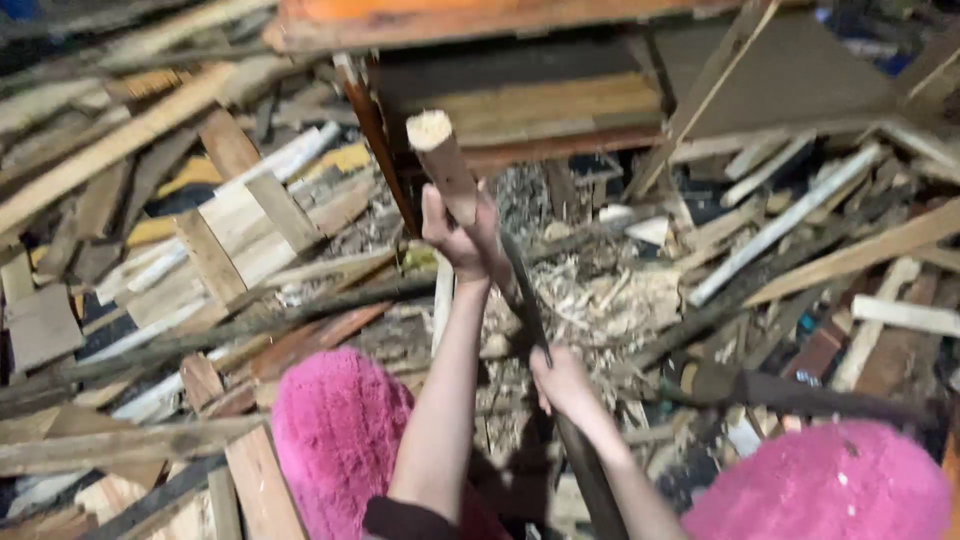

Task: Whittling a wooden stick with a knife while sitting on the floor

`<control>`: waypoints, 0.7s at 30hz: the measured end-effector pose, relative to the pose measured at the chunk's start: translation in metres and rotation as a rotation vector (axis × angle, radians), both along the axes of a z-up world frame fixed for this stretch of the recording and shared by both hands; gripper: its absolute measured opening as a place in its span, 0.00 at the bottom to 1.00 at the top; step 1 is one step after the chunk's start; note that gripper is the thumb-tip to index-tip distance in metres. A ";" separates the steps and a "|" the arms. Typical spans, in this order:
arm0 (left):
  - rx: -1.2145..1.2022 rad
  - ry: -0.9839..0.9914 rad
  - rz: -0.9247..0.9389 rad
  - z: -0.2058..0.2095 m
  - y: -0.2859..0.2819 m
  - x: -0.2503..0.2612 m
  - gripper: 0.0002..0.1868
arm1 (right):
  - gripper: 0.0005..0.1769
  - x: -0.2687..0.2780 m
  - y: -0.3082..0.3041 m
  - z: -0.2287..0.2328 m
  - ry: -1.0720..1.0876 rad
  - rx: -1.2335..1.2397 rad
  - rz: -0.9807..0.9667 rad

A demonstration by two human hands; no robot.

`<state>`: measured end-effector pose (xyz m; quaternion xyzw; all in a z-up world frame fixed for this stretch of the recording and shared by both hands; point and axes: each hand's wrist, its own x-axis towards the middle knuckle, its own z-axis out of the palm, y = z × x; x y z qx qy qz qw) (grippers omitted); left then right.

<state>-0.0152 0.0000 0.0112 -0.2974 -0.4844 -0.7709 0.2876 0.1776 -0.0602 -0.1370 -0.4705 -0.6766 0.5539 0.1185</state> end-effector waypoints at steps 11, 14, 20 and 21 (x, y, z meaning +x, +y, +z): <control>0.010 -0.075 -0.157 -0.009 0.000 -0.020 0.07 | 0.23 0.004 0.044 -0.174 -0.293 -0.029 0.063; -0.003 -0.097 -0.300 -0.036 0.010 -0.017 0.04 | 0.18 0.010 0.028 -0.176 -0.160 -0.136 -0.064; -0.306 -0.087 -0.203 0.013 -0.008 0.016 0.05 | 0.22 0.001 0.011 -0.047 0.045 -0.121 -0.039; -0.370 -0.108 -0.140 0.024 -0.014 0.027 0.05 | 0.26 -0.002 0.004 -0.005 0.099 -0.033 0.026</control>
